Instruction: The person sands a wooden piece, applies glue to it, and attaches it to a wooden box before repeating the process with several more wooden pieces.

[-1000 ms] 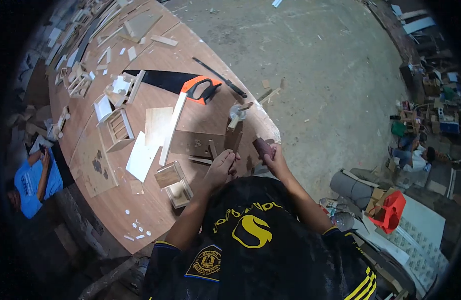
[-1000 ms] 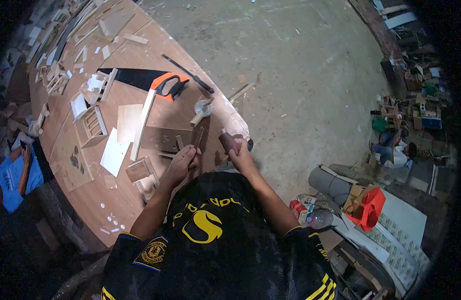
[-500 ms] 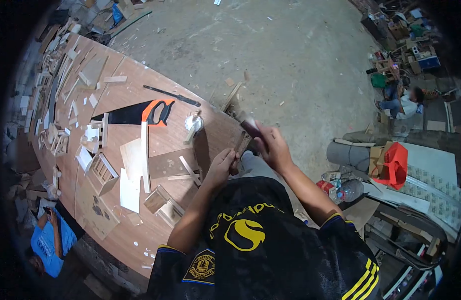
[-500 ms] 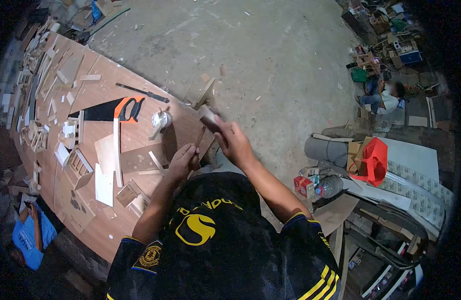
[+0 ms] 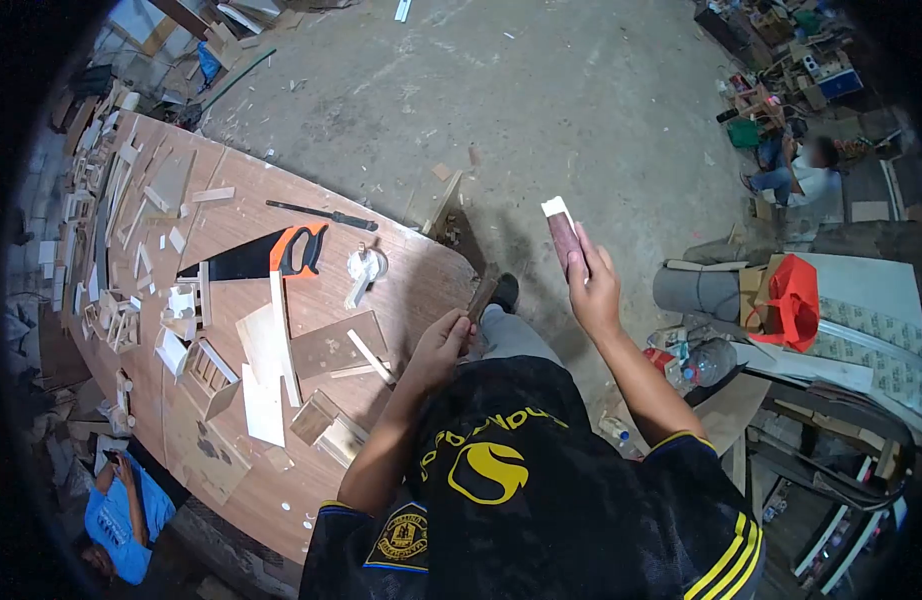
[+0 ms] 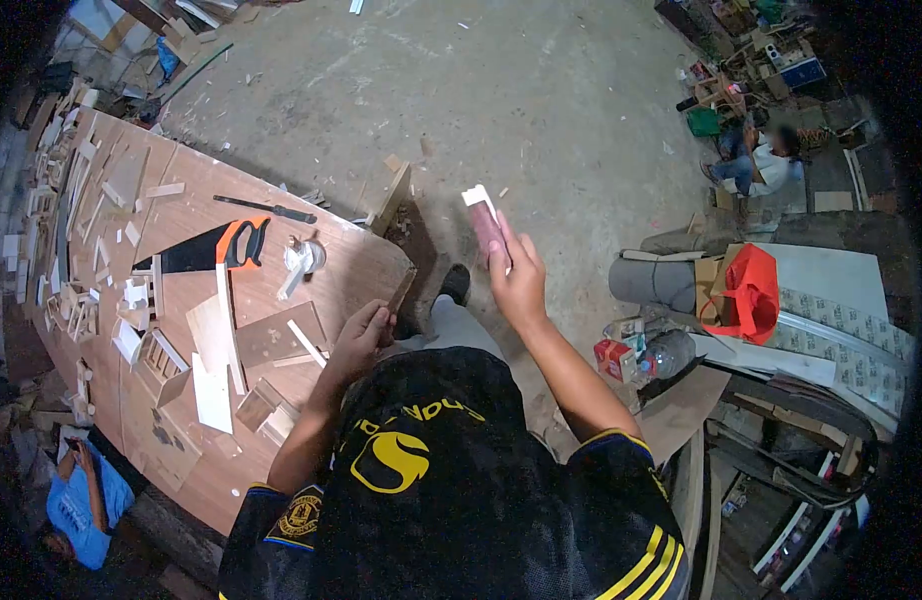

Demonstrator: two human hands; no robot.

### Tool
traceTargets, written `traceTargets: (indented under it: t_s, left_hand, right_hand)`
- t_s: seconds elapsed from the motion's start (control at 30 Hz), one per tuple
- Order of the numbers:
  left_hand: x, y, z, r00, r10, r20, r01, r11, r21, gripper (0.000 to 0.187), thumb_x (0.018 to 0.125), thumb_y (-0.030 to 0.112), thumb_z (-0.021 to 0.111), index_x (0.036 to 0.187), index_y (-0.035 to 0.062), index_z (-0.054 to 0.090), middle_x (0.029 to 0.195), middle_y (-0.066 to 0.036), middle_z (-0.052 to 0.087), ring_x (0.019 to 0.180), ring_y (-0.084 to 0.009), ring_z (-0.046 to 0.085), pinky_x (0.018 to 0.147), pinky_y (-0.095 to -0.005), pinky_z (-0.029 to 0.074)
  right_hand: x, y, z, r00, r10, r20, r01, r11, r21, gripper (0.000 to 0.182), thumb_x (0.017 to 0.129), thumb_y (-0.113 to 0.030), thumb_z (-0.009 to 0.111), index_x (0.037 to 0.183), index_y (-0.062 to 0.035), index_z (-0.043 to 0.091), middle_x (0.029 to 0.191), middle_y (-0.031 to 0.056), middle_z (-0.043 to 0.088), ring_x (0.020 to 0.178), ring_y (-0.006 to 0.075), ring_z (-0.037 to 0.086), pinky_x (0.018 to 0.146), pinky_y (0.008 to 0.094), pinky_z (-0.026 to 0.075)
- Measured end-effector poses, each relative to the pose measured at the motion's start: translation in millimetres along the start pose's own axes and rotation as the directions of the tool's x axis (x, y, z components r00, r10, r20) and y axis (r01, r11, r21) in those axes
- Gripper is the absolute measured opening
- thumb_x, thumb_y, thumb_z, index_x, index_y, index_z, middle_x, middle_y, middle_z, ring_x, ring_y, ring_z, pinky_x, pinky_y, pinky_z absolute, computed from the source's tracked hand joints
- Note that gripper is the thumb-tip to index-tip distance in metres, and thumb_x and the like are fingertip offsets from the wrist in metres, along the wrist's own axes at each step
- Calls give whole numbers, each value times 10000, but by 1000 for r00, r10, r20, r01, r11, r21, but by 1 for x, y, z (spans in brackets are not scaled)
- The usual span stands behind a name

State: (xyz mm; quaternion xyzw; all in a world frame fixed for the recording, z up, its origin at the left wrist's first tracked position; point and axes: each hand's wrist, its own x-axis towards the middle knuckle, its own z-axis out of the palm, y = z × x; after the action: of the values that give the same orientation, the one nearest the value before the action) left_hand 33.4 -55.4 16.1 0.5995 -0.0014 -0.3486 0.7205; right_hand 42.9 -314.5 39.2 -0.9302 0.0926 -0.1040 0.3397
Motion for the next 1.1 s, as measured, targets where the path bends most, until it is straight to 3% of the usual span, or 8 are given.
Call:
traceTargets:
  t_s: [0.07,0.1,0.33,0.5,0.6,0.73,0.87,1.1]
  left_hand:
    - [-4,8,5,1000,4,-15,-3,996,93,234,1030,256,465,934,64,556,758,47,460,643,-56,408,568,-210,335]
    - [-5,14,8,998,-50,36,50,999,10,240,1032,263,458,923,70,550,741,43,451,631,-62,398,577,-213,336]
    - [5,-10,3,877,-167,452,471,488,-734,384,1056,383,292,750,172,389,559,74,259,528,-113,293,705,-313,372]
    - [4,-4,2,771,-122,625,599,472,-647,405,1053,413,232,734,195,352,527,85,220,478,-124,251,738,-358,382]
    - [13,-12,1,746,-52,664,614,441,-655,404,1048,420,224,736,198,354,526,85,216,471,-123,244,740,-362,384]
    - [5,-17,0,708,-104,699,674,393,-625,392,1038,413,226,732,201,347,531,87,205,474,-122,239,747,-371,377]
    - [5,-17,0,858,-308,410,499,683,-533,372,1031,369,351,710,181,368,550,53,285,488,-125,307,571,-280,354]
    - [-31,-89,-30,970,-190,-154,147,955,-257,230,1030,278,431,940,79,503,689,3,500,584,-98,453,536,-252,370]
  right_hand:
    - [-12,-12,-4,969,-211,127,159,929,333,398,912,-98,589,1309,-80,579,856,176,591,775,300,606,686,376,483]
    - [-23,-24,-8,902,-369,225,338,927,165,389,918,-101,572,1306,-75,579,888,176,616,780,299,615,699,372,487]
    - [-15,-38,2,974,-225,-4,209,900,382,385,937,-99,534,1320,-106,580,869,165,614,794,305,629,726,392,499]
    - [-17,-20,11,878,-438,195,376,881,286,496,838,-31,598,1327,-108,580,851,149,604,707,305,633,608,380,515]
    - [-4,-15,12,936,-314,-157,339,925,171,585,752,-22,637,1325,-131,588,817,121,588,676,289,626,571,395,512]
    - [-26,-30,0,803,-526,280,475,849,231,487,838,-25,590,1319,-108,587,811,152,598,728,316,626,655,399,514]
    - [-1,35,56,993,85,84,-102,967,232,357,967,-210,488,1282,-81,597,988,196,655,888,376,639,812,437,497]
    - [-49,4,140,736,-156,659,10,976,219,374,993,-258,429,1263,-51,585,1154,229,630,1082,374,600,938,421,457]
